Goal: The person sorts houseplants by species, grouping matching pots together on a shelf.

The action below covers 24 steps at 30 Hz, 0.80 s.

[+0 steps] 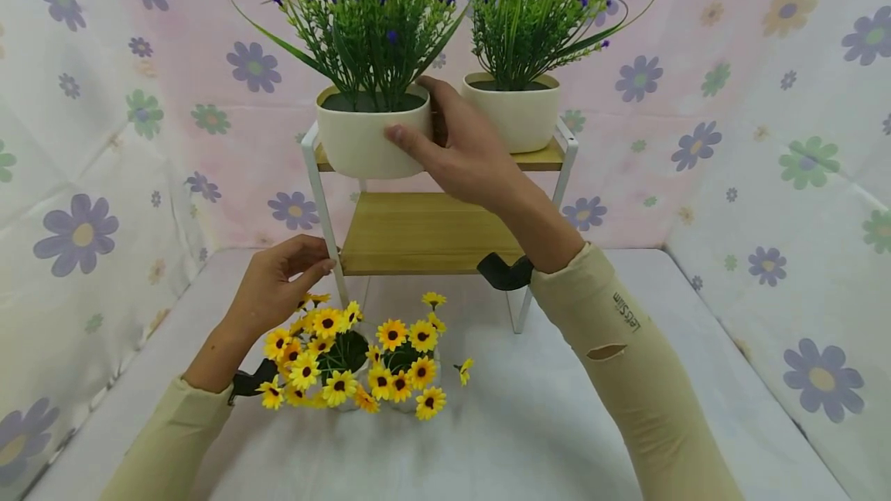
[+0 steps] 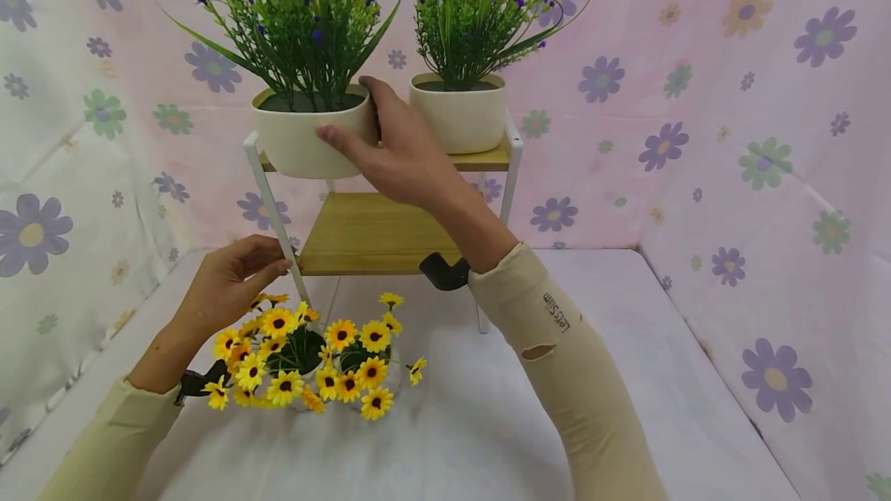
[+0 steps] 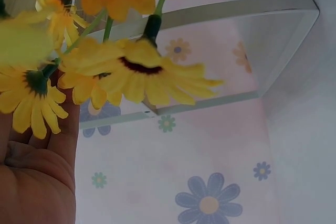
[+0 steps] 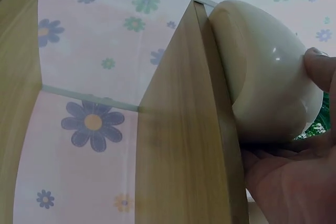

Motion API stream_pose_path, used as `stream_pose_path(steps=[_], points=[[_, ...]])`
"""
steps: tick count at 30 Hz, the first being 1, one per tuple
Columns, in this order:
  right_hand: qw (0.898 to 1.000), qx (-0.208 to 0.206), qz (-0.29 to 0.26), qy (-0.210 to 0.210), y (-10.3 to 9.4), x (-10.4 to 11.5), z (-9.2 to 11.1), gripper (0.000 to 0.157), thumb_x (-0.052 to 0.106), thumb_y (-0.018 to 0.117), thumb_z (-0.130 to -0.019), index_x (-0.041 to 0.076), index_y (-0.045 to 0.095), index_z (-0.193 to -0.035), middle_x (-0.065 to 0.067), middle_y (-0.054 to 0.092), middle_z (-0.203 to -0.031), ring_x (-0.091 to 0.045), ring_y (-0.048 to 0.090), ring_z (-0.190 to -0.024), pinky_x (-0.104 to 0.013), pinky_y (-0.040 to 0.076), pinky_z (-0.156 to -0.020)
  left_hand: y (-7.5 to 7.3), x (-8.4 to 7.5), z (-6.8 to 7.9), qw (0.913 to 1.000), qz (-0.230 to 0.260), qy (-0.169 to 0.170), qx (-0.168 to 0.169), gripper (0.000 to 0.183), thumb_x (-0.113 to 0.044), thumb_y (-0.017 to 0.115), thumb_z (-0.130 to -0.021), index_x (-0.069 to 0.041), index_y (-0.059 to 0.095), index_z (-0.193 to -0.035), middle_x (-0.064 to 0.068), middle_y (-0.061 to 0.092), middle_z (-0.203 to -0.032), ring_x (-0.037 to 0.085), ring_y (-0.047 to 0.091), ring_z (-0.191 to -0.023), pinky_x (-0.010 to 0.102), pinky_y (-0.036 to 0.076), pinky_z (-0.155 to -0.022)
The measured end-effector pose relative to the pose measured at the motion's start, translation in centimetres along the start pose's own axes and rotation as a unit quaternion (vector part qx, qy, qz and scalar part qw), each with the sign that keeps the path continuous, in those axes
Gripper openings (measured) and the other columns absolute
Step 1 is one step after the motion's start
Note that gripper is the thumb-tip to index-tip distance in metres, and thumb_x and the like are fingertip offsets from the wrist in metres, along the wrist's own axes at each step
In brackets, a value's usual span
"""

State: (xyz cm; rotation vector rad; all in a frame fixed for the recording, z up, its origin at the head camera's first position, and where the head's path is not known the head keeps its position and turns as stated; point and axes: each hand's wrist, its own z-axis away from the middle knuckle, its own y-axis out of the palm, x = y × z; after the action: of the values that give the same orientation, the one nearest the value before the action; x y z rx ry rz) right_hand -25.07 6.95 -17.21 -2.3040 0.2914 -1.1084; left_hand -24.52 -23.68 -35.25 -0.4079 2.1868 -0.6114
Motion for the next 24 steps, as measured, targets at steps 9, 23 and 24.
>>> stream_pose_path(steps=[9,23,24], points=[[0.998,-0.006,0.046,0.052,0.1,-0.2,-1.3,0.08,0.046,0.06,-0.108,0.008,0.025,-0.168,-0.01,0.055,-0.155,-0.016,0.058,-0.136,-0.032,0.047,-0.115,0.0,0.0,0.0,1.0,-0.009,0.004,-0.002,0.02,0.001,0.07,-0.1,-0.004,0.073,-0.119,0.011,0.078,-0.109,-0.008,0.069,-0.099,0.011,0.055,-0.09],[0.997,-0.009,0.038,0.06,0.8,-0.2,-2.6,0.076,0.042,0.055,-0.11,0.006,0.023,-0.168,-0.009,0.05,-0.16,-0.013,0.051,-0.144,-0.025,0.042,-0.118,0.3,0.2,-0.2,1.0,0.0,0.005,-0.004,0.02,0.003,0.07,-0.1,-0.002,0.072,-0.119,0.013,0.078,-0.108,-0.007,0.071,-0.097,0.011,0.056,-0.088],[0.997,-0.009,0.039,0.061,0.8,-0.2,-2.7,0.076,0.042,0.055,-0.11,0.006,0.022,-0.169,-0.009,0.05,-0.16,-0.013,0.051,-0.144,-0.025,0.041,-0.119,0.3,0.2,-0.2,1.0,0.0,0.006,-0.005,0.02,0.003,0.07,-0.1,-0.002,0.072,-0.119,0.013,0.078,-0.108,-0.007,0.071,-0.097,0.011,0.056,-0.089]])
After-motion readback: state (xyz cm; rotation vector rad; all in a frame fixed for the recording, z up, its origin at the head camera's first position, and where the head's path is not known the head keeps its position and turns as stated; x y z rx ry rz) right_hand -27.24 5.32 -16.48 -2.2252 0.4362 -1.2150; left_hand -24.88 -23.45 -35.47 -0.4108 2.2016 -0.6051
